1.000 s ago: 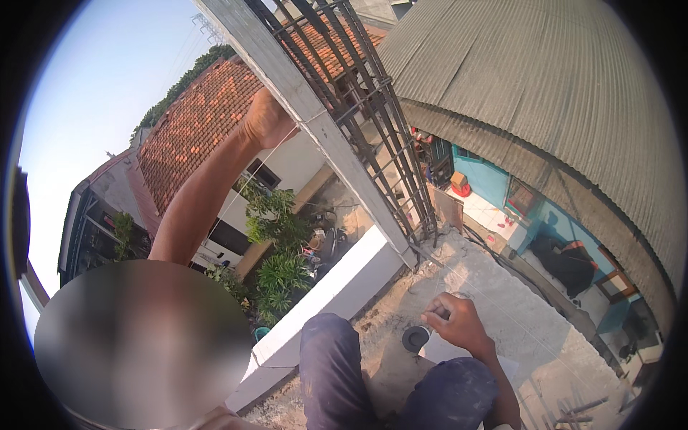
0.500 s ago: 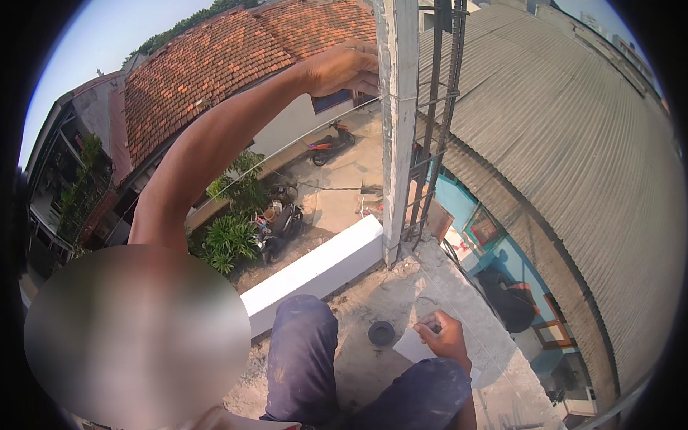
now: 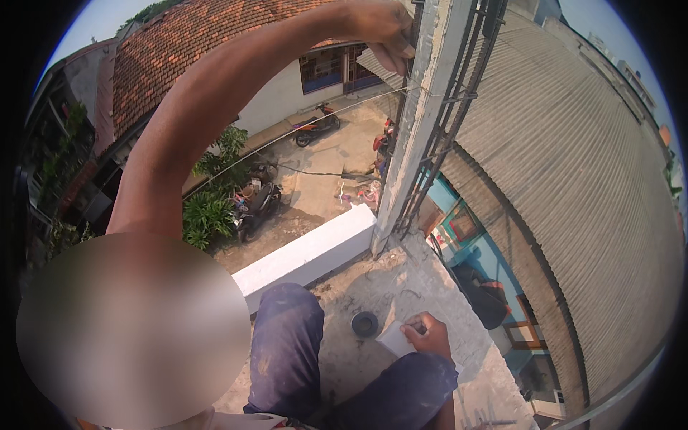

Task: The person measures a section of a rooftop ledge using a tape measure. They then apply mortar to the back of a white rectangular tile using a trowel and place it onto the ledge. The person uses a hammer to tap the tile into position and adjusts a guide string. They repeat the process with a smaller tile, applying mortar and securing it with the hammer.

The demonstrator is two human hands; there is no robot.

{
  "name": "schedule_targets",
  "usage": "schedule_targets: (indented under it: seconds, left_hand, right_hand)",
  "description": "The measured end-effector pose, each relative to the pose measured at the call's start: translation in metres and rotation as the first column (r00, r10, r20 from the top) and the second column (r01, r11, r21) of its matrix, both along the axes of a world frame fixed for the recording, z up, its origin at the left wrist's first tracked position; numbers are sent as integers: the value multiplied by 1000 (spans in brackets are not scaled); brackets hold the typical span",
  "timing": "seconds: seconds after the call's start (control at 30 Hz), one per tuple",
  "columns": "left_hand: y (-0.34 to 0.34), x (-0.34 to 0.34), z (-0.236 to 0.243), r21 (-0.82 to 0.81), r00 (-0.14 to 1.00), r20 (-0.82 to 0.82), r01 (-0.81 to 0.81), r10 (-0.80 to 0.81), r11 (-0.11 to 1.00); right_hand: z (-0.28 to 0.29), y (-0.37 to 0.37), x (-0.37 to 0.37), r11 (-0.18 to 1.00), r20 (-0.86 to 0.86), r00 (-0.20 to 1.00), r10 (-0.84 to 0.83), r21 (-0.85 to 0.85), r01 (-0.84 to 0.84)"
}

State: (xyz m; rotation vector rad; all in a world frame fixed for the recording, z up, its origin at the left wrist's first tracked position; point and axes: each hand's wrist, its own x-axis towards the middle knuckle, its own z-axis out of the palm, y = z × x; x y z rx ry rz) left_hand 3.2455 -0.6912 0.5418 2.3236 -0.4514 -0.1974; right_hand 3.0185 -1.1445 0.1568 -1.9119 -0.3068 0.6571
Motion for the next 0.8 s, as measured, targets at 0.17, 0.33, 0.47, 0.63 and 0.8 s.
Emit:
schedule_targets:
  seconds: [0.17,0.33,0.47,0.63,0.8]
  left_hand:
    - [-5,-20,11,98,999,24,-25,23,995]
    - [-24,-52,12,147,971,194,-168,138,975]
    - [-22,-67,19,162,990,83,-123,110,979]
    - [-19,-62,26,47,991,-86,-94,98,994]
    - [-21,-63,33,-30,970,-218,-118,109,993]
  right_hand:
    - [28,-5,3,977,-68,997,-42,205,55]
    - [66,-21,17,800,-39,998,-39,597,55]
    - [88,-26,11,655,106,992,61,746,-120]
    - [163,-23,-11,753,489,792,365,345,-560]
    - [152,-12,-38,833,561,681,471,-30,-552]
